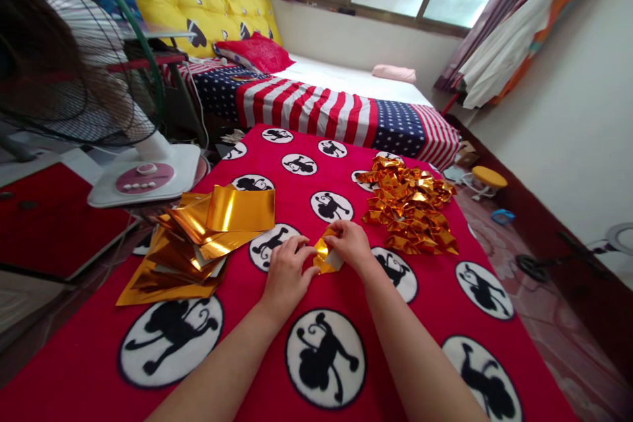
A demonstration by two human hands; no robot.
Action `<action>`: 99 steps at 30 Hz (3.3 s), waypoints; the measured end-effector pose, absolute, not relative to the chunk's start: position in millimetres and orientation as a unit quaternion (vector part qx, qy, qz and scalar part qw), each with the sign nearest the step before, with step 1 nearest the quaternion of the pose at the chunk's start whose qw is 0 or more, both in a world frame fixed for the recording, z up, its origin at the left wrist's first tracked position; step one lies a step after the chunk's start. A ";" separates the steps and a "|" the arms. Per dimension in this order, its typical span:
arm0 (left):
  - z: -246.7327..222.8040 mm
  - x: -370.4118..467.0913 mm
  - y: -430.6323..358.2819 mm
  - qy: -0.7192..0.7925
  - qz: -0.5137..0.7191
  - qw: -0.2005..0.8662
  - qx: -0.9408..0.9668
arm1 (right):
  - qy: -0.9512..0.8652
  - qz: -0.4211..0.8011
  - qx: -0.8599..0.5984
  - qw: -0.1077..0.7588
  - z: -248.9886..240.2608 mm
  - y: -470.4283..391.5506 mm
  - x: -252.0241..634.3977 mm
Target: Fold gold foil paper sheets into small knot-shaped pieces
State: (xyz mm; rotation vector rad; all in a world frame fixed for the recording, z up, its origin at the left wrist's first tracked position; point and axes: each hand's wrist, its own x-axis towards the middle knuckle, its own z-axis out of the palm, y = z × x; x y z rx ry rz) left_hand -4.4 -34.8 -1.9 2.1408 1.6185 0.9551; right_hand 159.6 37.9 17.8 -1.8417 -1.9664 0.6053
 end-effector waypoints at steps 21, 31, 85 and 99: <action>5.1 -8.7 -32.7 0.570 0.307 0.154 0.746 | -0.718 0.257 -0.640 0.099 48.2 -26.2 177.4; 1.7 -9.4 -29.1 0.559 0.328 0.184 0.739 | -0.612 0.439 -0.590 0.292 17.3 -29.5 169.5; 26.3 -47.5 27.1 0.494 0.326 0.542 0.597 | -0.766 0.257 -0.374 0.455 6.3 -34.8 170.3; 16.5 -12.2 5.1 0.464 0.324 0.182 0.804 | -0.857 0.166 -0.400 0.279 5.1 -52.0 169.0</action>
